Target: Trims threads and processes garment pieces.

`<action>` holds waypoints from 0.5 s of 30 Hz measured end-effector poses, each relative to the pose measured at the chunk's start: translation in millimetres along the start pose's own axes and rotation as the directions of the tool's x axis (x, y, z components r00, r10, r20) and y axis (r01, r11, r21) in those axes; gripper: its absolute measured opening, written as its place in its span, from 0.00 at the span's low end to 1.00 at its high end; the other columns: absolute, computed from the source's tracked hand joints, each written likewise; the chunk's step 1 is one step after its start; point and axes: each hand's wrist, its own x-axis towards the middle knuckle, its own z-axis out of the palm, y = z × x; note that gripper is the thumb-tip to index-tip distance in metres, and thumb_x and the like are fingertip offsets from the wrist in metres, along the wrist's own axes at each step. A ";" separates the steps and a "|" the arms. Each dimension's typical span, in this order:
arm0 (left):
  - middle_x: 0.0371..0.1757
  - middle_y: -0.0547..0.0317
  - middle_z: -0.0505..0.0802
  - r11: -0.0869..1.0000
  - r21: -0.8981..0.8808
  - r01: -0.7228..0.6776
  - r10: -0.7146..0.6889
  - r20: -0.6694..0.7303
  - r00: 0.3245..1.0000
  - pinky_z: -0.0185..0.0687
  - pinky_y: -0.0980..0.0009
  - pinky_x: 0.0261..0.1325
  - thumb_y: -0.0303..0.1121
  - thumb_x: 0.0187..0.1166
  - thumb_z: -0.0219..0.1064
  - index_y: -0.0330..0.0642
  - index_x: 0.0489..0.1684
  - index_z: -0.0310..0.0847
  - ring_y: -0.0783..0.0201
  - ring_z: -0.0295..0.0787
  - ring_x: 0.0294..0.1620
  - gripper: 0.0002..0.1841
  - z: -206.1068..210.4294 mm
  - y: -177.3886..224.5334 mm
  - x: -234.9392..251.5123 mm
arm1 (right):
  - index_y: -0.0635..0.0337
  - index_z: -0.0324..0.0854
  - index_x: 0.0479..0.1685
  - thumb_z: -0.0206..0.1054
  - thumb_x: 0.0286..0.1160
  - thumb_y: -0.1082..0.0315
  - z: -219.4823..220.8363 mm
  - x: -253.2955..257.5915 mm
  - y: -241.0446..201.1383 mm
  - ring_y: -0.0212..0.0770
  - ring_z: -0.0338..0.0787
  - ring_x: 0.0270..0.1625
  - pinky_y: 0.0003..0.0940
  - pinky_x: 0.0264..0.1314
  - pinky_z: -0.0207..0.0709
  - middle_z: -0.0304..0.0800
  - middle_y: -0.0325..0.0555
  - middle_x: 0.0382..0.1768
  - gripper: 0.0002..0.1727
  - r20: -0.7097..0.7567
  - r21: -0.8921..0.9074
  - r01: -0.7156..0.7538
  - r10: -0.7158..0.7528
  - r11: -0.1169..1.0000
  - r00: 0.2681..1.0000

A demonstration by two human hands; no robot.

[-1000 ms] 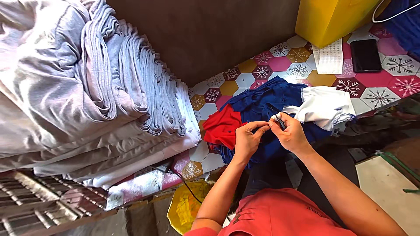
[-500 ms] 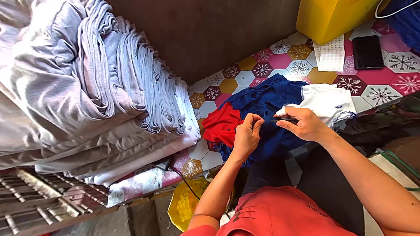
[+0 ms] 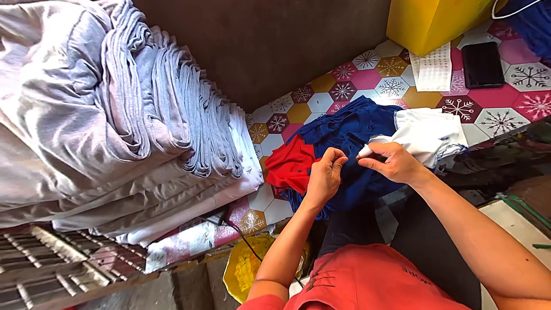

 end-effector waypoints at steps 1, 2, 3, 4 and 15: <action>0.26 0.63 0.84 1.000 -0.013 0.011 -0.011 0.005 1.000 0.76 0.78 0.31 0.28 0.86 0.62 0.38 0.44 0.82 0.76 0.77 0.23 0.05 0.4 -0.1 0.1 | 0.64 0.87 0.49 0.70 0.75 0.62 -1.1 1.0 0.1 0.17 0.87 0.37 0.16 0.45 0.84 0.92 0.34 0.38 0.14 0.012 0.080 -0.065 0.064 0.995 0.998; 0.25 0.63 0.84 0.999 -0.026 0.022 -0.022 0.011 1.000 0.75 0.78 0.30 0.28 0.86 0.62 0.38 0.44 0.81 0.76 0.77 0.23 0.04 0.7 0.3 0.2 | 0.64 0.85 0.57 0.73 0.72 0.60 -0.9 2.9 2.3 0.17 0.83 0.35 0.15 0.42 0.80 0.89 0.32 0.38 0.20 0.041 0.148 -0.121 0.117 0.981 0.992; 0.25 0.64 0.83 0.999 -0.034 0.032 -0.032 0.014 0.999 0.74 0.78 0.30 0.28 0.86 0.62 0.38 0.45 0.80 0.76 0.76 0.23 0.04 0.5 1.2 0.3 | 0.64 0.84 0.61 0.76 0.68 0.61 1.4 5.3 5.9 0.16 0.78 0.31 0.14 0.37 0.74 0.85 0.29 0.35 0.23 0.077 0.206 -0.164 0.151 0.965 0.985; 0.24 0.64 0.83 0.999 -0.035 0.038 -0.037 0.012 0.999 0.74 0.78 0.30 0.28 0.87 0.61 0.38 0.45 0.80 0.76 0.76 0.23 0.04 -0.7 2.0 0.1 | 0.63 0.86 0.56 0.78 0.66 0.66 4.2 7.3 9.2 0.17 0.78 0.31 0.15 0.37 0.75 0.87 0.30 0.35 0.19 0.111 0.244 -0.198 0.175 0.949 0.978; 0.51 0.29 0.92 0.267 0.917 0.295 -0.884 0.112 0.453 0.76 0.27 0.58 0.40 0.85 0.64 0.32 0.50 0.89 0.28 0.87 0.59 0.17 -162.4 17.4 -88.0 | 0.58 0.84 0.30 0.73 0.69 0.74 4.5 13.9 10.8 0.17 0.78 0.25 0.15 0.31 0.73 0.82 0.28 0.23 0.04 0.034 0.236 -0.202 0.200 0.950 0.979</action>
